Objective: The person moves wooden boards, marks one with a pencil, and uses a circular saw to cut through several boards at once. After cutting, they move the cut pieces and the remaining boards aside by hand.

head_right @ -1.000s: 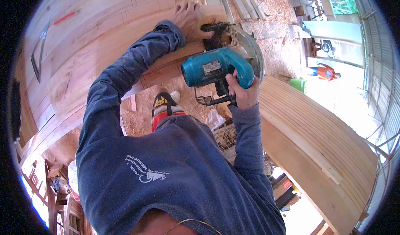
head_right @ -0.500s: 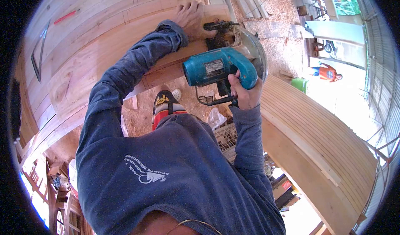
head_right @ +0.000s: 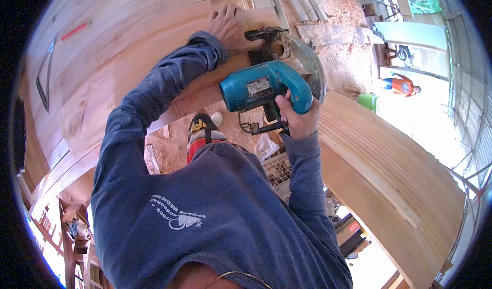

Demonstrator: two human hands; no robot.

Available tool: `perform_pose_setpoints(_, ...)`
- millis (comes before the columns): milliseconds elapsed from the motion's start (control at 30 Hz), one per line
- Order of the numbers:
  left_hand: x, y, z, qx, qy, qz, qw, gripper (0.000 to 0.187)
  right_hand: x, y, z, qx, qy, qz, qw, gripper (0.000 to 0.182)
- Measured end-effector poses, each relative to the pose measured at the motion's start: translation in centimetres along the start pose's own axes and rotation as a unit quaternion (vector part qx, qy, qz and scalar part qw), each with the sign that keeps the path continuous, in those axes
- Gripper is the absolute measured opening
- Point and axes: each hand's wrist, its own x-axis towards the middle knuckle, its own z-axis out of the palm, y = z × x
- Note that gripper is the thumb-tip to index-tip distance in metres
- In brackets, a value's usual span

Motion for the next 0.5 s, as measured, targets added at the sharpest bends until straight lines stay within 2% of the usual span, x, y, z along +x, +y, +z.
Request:
perform_pose_setpoints(367, -0.32, 0.29, -0.18, -0.029, 0.012, 0.018, 0.999, 0.083, 0.04, -0.12, 0.21, 0.005, 0.001, -0.007, 1.000, 0.017)
perform_pose_setpoints(500, -0.26, 0.17, 0.08, -0.031, -0.001, 0.017, 0.999, 0.083, 0.21, 0.15, -0.08, 0.012, -0.010, -0.010, 1.000, 0.017)
